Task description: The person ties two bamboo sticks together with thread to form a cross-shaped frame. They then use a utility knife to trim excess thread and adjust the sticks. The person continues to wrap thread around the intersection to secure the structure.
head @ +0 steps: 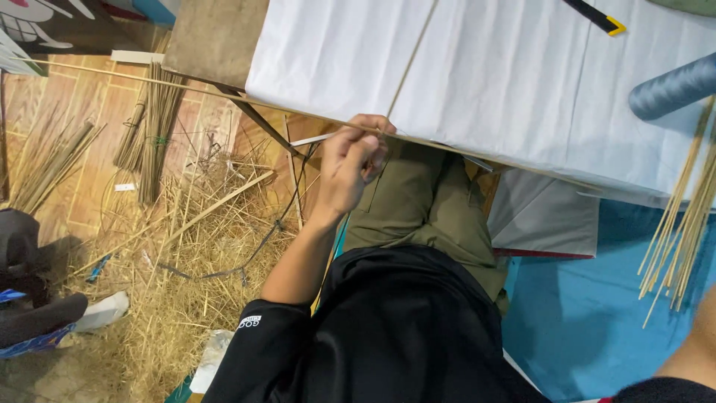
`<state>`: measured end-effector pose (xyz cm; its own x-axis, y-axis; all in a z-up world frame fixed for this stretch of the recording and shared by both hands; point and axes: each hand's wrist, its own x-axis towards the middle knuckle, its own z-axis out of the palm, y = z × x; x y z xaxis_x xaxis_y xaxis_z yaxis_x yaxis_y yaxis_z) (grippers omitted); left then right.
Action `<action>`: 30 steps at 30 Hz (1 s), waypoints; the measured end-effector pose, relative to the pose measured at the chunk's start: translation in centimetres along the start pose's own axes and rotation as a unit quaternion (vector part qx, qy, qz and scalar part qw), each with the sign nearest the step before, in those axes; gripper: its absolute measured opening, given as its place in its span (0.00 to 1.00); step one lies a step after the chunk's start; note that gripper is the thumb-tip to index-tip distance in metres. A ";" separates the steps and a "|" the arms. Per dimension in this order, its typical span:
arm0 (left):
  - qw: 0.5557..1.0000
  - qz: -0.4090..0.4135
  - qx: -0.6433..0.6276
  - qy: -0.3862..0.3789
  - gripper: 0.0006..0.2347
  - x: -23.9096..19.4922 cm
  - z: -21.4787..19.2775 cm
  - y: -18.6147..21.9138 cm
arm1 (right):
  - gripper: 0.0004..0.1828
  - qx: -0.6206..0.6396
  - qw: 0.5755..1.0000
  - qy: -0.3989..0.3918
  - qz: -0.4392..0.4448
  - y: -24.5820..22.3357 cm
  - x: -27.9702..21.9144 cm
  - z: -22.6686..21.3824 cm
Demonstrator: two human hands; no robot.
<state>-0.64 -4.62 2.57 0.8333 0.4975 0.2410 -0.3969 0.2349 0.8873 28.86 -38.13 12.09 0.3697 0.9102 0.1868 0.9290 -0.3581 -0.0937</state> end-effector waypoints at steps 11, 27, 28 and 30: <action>0.996 0.004 0.048 -0.076 0.11 -1.9 2.6 1.5 | 0.33 0.523 0.798 -0.297 -0.044 -17.6 12.4 4.0; 0.981 0.009 0.190 0.024 0.06 -2.1 2.6 1.9 | 0.14 0.446 0.867 -0.220 0.047 -16.0 10.8 1.8; 0.976 0.015 0.214 0.023 0.06 -2.0 2.7 2.3 | 0.14 0.405 0.883 -0.224 0.080 -15.7 10.7 1.9; 0.974 -0.002 0.227 0.020 0.06 -2.1 2.1 3.0 | 0.13 0.335 0.899 -0.261 0.104 -13.1 11.7 3.0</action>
<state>-2.76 -6.77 5.55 0.8151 0.5321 0.2290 -0.1745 -0.1514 0.9729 20.99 -22.22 12.61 0.3127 0.8748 -0.3702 0.5567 -0.4845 -0.6748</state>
